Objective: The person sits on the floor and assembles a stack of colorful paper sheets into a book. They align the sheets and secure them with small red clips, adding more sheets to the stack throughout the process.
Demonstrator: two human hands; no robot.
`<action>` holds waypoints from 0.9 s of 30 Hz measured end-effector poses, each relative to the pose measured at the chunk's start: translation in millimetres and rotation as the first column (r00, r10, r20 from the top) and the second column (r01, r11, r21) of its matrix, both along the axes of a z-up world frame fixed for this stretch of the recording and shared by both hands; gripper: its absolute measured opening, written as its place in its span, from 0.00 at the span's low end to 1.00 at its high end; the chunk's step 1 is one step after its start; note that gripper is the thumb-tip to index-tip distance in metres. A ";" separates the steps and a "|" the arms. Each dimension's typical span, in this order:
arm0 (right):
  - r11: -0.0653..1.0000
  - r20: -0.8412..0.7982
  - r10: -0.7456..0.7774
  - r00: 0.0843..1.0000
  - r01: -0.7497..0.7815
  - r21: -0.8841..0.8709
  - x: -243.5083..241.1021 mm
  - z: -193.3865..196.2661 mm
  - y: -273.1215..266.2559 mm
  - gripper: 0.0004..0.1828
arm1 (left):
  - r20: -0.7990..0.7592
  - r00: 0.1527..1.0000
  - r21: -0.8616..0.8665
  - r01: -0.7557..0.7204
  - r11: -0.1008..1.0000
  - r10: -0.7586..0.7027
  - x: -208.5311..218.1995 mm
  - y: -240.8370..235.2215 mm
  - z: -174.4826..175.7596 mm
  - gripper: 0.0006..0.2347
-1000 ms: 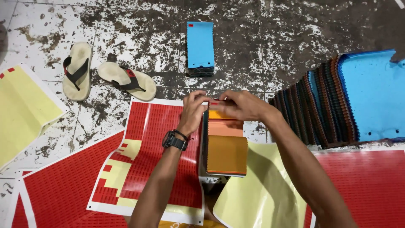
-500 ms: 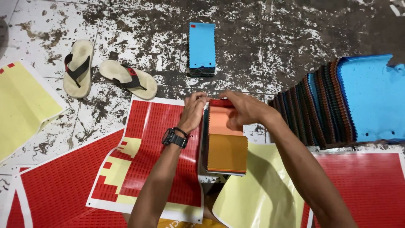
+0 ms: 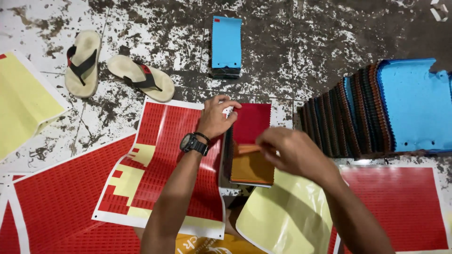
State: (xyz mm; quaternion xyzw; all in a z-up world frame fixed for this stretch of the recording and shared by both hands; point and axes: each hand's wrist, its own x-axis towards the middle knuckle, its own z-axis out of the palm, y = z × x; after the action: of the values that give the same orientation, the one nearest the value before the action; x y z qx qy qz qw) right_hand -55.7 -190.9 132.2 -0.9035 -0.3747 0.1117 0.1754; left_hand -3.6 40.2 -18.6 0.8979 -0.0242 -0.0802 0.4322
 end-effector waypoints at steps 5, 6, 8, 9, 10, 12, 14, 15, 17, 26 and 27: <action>0.995 0.216 0.046 0.975 -0.064 0.075 -42.5 -23.4 -2.1 0.04 | 0.017 1.000 0.089 0.006 0.996 -0.007 -0.3 -1.9 6.0 0.11; 0.992 0.293 0.052 0.955 -0.083 0.094 -49.5 -28.2 -1.3 0.06 | 0.017 1.000 0.100 0.002 0.995 -0.004 -0.2 -2.5 7.8 0.11; 0.991 0.331 0.053 0.942 -0.090 0.097 -57.6 -45.4 1.8 0.04 | 0.034 0.999 0.110 -0.014 0.994 0.010 -0.3 -2.9 2.4 0.11; 0.990 0.370 0.053 0.927 -0.096 0.099 -61.7 -53.9 3.6 0.02 | 0.053 0.998 0.121 -0.029 0.992 0.023 0.8 -3.2 0.3 0.11; 0.991 0.371 0.044 0.927 -0.087 0.102 -65.5 -56.1 3.9 0.02 | 0.054 0.998 0.124 -0.020 0.992 0.014 -0.2 -2.2 -0.9 0.11; 0.994 0.330 0.029 0.943 -0.062 0.091 -73.9 -61.2 3.7 0.09 | 0.084 0.996 0.156 -0.034 0.987 0.021 -1.2 -1.5 -3.2 0.11; 0.994 0.335 0.014 0.942 -0.050 0.099 -77.3 -63.5 2.7 0.09 | 0.113 0.993 0.144 -0.034 0.989 0.017 -5.5 -1.6 -1.7 0.11; 0.993 0.344 0.009 0.939 -0.048 0.104 -78.1 -64.4 1.9 0.09 | 0.146 0.989 0.128 -0.044 0.991 0.025 -5.5 -2.4 -0.2 0.11; 0.990 0.339 -0.014 0.941 -0.036 0.139 -77.5 -59.3 3.4 0.08 | 0.250 0.968 0.109 -0.019 0.994 -0.009 -4.9 2.2 -7.0 0.11; 0.620 0.016 -0.664 0.747 0.538 0.571 -116.5 -71.4 -105.4 0.13 | 0.606 0.760 0.034 0.271 0.962 -0.235 -76.8 -83.5 124.8 0.08; 0.499 -0.046 -0.768 0.639 0.641 0.583 -120.9 -74.2 -127.2 0.11 | 0.646 0.721 0.023 0.309 0.951 -0.250 -87.5 -100.6 135.1 0.06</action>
State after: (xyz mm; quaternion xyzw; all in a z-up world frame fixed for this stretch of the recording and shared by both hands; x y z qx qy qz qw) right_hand -176.6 -318.1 58.0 -0.8916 -0.0024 -0.1830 0.4142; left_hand -91.2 -60.3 116.5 0.8371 -0.3091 0.1682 0.4189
